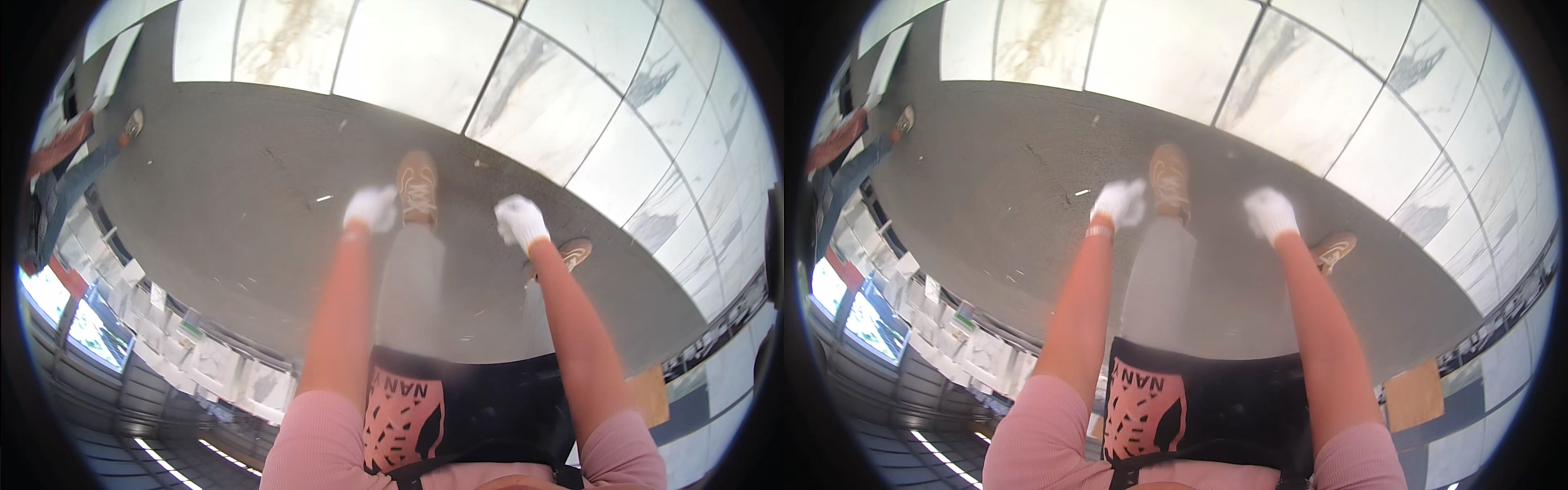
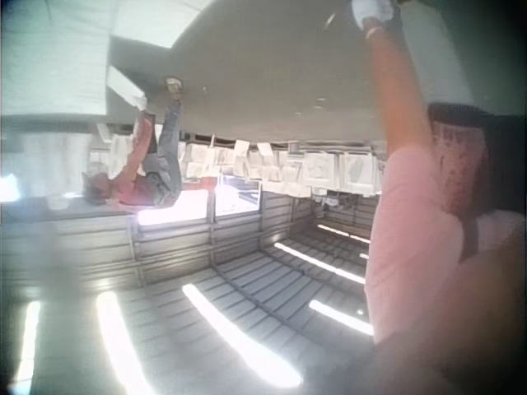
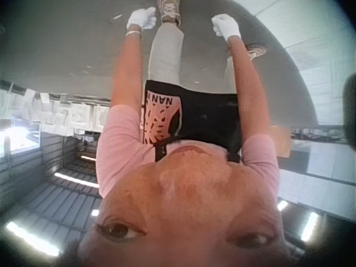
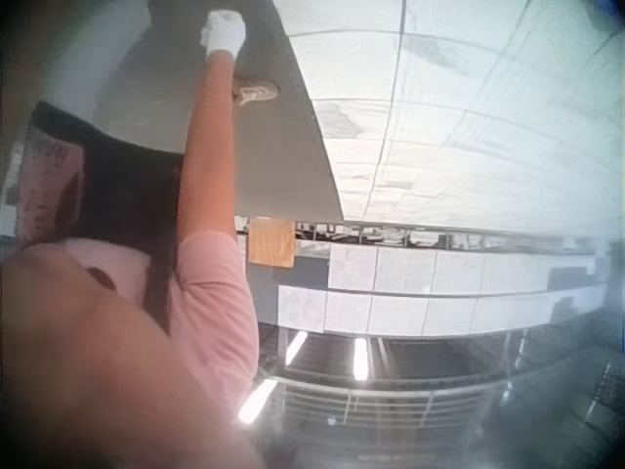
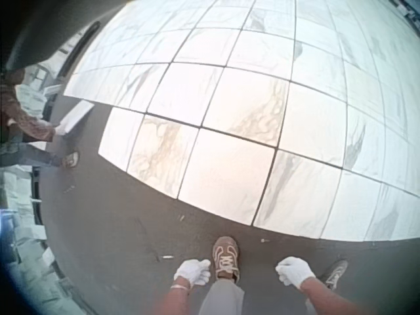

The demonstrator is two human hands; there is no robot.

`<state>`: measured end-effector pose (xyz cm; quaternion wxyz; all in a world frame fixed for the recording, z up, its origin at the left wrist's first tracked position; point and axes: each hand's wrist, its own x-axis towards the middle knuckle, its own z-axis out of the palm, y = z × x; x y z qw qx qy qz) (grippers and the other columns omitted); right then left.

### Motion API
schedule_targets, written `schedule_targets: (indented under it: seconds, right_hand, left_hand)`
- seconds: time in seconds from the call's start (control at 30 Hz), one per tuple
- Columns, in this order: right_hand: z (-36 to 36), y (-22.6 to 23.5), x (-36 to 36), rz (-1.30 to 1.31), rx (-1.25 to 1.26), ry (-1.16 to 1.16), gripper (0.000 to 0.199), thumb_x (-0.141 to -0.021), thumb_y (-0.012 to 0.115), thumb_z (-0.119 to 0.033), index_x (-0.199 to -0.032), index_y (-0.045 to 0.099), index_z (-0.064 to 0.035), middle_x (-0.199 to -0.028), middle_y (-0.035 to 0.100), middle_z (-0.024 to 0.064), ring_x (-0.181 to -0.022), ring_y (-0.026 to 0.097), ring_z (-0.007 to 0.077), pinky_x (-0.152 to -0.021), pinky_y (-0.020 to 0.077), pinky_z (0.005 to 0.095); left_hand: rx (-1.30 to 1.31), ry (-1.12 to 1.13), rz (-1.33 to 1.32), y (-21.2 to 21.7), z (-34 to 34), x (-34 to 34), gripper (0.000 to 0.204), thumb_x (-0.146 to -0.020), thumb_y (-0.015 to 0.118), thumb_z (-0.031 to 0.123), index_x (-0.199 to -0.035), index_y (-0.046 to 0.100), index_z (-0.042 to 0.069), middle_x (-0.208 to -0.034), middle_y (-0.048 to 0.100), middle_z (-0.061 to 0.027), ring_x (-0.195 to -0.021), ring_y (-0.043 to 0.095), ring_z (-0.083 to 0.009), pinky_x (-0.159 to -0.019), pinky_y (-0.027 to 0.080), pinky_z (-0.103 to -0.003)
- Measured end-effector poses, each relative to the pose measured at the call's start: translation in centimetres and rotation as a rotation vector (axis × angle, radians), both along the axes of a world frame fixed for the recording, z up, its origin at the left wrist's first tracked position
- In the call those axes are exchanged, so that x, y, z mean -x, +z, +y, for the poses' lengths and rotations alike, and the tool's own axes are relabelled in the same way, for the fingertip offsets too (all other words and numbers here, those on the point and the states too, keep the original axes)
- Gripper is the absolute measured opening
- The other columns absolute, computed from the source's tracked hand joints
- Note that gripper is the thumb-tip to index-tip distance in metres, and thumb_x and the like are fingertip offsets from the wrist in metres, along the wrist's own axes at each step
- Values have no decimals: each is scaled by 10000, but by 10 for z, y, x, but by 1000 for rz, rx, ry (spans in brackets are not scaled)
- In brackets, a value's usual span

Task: The person repeatedly picks up white square tiles from stacks and places them onto a floor area, aligning them with previously laid tiles. The person wears gloves and moves between stacks and the floor to continue laying tiles.

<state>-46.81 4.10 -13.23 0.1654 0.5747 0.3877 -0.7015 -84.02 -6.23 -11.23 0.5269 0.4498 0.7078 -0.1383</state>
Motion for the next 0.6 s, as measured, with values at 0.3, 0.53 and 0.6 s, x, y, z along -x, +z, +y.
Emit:
schedule_targets:
  seconds: [0.3, 0.53, 0.6]
  right_hand:
    - [-30, 260, -148, -344, -51, 331, 216, -868, 684, -176, -1025, 710, -30, -825, 697, 132, -680, 703, 220, -604, 586, 376]
    - [57, 462, -38, -340, 10, -89, 277, -898, 671, -173, -1135, 648, -32, -862, 673, 65, -676, 682, 195, -550, 556, 324]
    - [73, 486, 4, -241, 20, -56, 246, -942, 626, -156, -1139, 620, -9, -846, 636, 34, -665, 642, 155, -559, 532, 283]
  left_hand:
    - [663, 1353, -48, 308, -243, -3, 343, -962, 654, 299, -1131, 640, 1, -907, 707, -130, -713, 713, -233, -564, 627, -388]
    - [313, 1798, -230, 428, -281, 14, 321, -983, 637, 283, -1176, 604, 29, -911, 693, -133, -689, 688, -240, -566, 593, -369]
    - [94, 1890, -268, 444, -279, 17, 307, -987, 635, 274, -1184, 597, 42, -920, 686, -121, -714, 690, -227, -601, 596, -359]
